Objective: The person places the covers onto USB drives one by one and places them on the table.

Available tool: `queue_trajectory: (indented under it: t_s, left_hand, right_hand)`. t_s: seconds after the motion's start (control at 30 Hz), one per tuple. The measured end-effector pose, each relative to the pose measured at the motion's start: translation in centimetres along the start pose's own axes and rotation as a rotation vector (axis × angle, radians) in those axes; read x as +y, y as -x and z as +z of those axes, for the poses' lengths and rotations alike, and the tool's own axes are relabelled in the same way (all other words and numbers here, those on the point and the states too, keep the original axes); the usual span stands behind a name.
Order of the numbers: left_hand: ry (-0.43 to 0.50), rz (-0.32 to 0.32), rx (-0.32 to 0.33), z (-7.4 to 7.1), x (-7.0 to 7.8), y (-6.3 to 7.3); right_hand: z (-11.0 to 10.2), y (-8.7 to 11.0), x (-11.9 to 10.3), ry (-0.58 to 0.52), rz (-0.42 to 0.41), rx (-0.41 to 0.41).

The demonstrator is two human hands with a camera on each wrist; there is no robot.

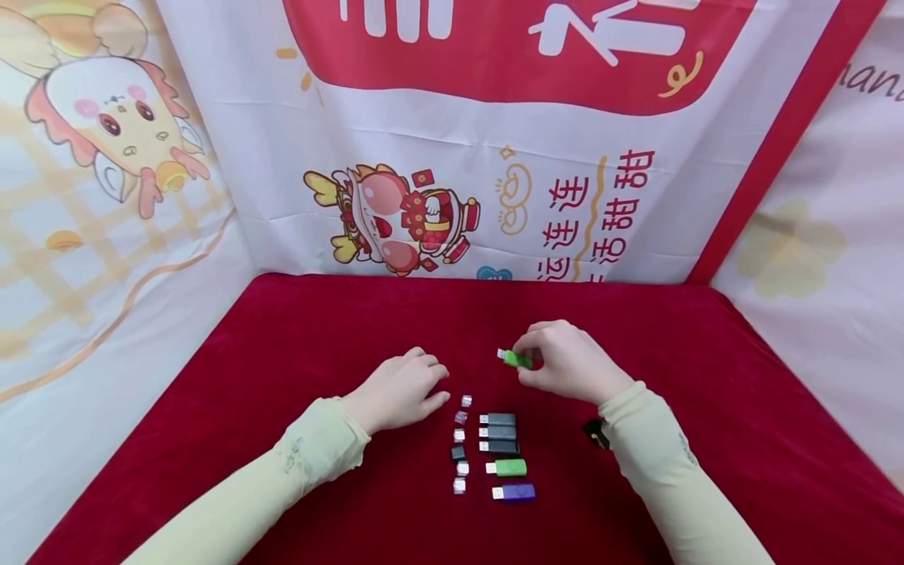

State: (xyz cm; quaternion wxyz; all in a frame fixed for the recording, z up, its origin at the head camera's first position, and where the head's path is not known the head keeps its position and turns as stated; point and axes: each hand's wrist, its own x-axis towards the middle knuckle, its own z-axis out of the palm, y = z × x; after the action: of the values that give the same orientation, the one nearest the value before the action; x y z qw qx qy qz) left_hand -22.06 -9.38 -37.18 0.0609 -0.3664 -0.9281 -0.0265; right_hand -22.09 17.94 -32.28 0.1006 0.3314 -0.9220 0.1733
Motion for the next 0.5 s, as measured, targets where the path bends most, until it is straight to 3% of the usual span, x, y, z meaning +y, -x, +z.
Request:
queue_trajectory:
  t_s: [0.33,0.5]
  left_hand:
    - [0.087,0.014,-0.146,0.3,1.3,-3.1]
    - [0.131,0.011,-0.186,0.4,1.3,-4.2]
  right_hand:
    - [-1.0,0.2,-0.2,0.011,0.016,-0.023]
    - [-0.9,0.1,-0.1,0.007,0.03,-0.043]
